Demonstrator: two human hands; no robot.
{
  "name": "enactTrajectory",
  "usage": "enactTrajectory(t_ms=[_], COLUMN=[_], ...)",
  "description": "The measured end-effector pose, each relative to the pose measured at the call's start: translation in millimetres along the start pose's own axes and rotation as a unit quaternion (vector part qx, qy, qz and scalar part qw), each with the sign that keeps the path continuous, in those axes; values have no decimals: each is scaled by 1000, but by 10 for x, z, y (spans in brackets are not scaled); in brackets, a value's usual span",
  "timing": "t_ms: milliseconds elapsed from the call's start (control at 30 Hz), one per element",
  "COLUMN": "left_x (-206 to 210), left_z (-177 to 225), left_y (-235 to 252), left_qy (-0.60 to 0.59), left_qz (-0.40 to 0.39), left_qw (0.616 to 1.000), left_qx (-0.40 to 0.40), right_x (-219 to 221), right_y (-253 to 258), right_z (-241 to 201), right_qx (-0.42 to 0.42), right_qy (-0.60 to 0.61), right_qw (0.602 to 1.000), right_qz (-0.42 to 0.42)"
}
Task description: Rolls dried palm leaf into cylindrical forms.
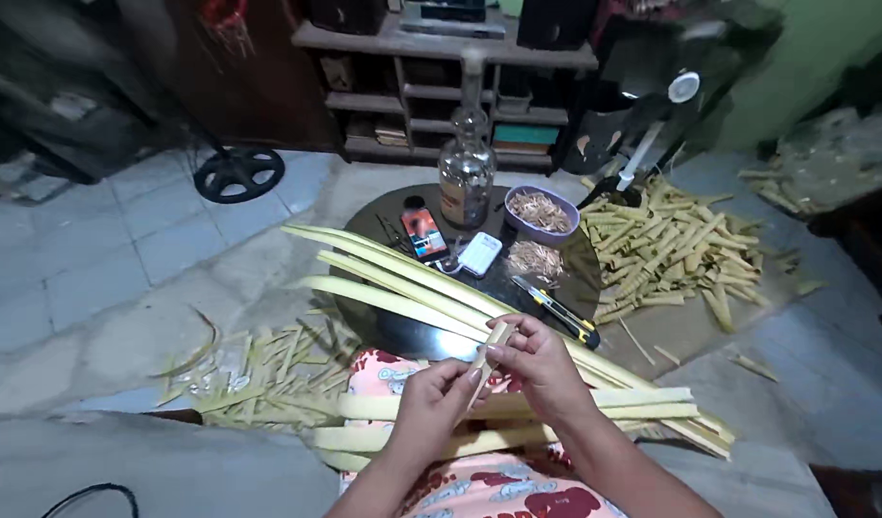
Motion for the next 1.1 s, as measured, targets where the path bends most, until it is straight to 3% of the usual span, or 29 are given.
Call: enactTrajectory(t_ms=[67,167,233,300,367,433,467,533,567,633,700,767,800,967,1100], left_x=[11,37,49,49,40,14,-3,-45,-76,-159,-188,-158,-139,-66,-9], left_z=[-25,47,121,119,99,106,100,60,23,-50,-41,24,62,154,135], left_y=[-22,-77,-114,-115,-111,-97,-80,-36,-14,30,12,-44,-72,-112,-104], left_qy=[-36,-107,-130,-111,-85,-60,-44,-8,10,35,12,-44,-67,-81,-26], left_qz=[-11,-45,-53,-27,-9,5,13,36,53,92,75,23,2,-13,-14], left_qw=[999,993,990,993,996,998,999,999,998,993,994,996,996,996,999], left_qx=[-24,-17,-6,-4,-3,2,5,-2,-17,-58,-72,-69,-65,-31,-18], right_x=[-33,-42,19,78,69,18,-1,-18,-14,25,118,175,175,74,45], right_y=[-14,-68,-147,-221,-215,-121,-66,6,-4,-125,-311,-392,-373,-72,26], right_z=[36,-44,-88,-80,-56,-22,-7,12,-11,-121,-151,-103,-81,-75,115], right_qx=[-22,-208,-339,-388,-341,-202,-134,-83,-112,-257,-404,-442,-424,-200,-105], right_qy=[19,-90,-245,-344,-308,-194,-160,-148,-167,-282,-384,-421,-419,-232,-121], right_qw=[999,974,907,852,884,956,974,982,977,921,825,782,792,946,982], right_qz=[21,-5,-48,-69,-83,-88,-90,-81,-76,-77,-95,-122,-132,-109,-100])
Point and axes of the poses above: each hand's wrist, its own y-axis towards the middle knuckle, its own x-axis out of the palm, z = x × y, the point moved 7 cm from there along y, towards the middle knuckle, and after that the axes turned 13 degrees about -x, right-handed, at the moved point
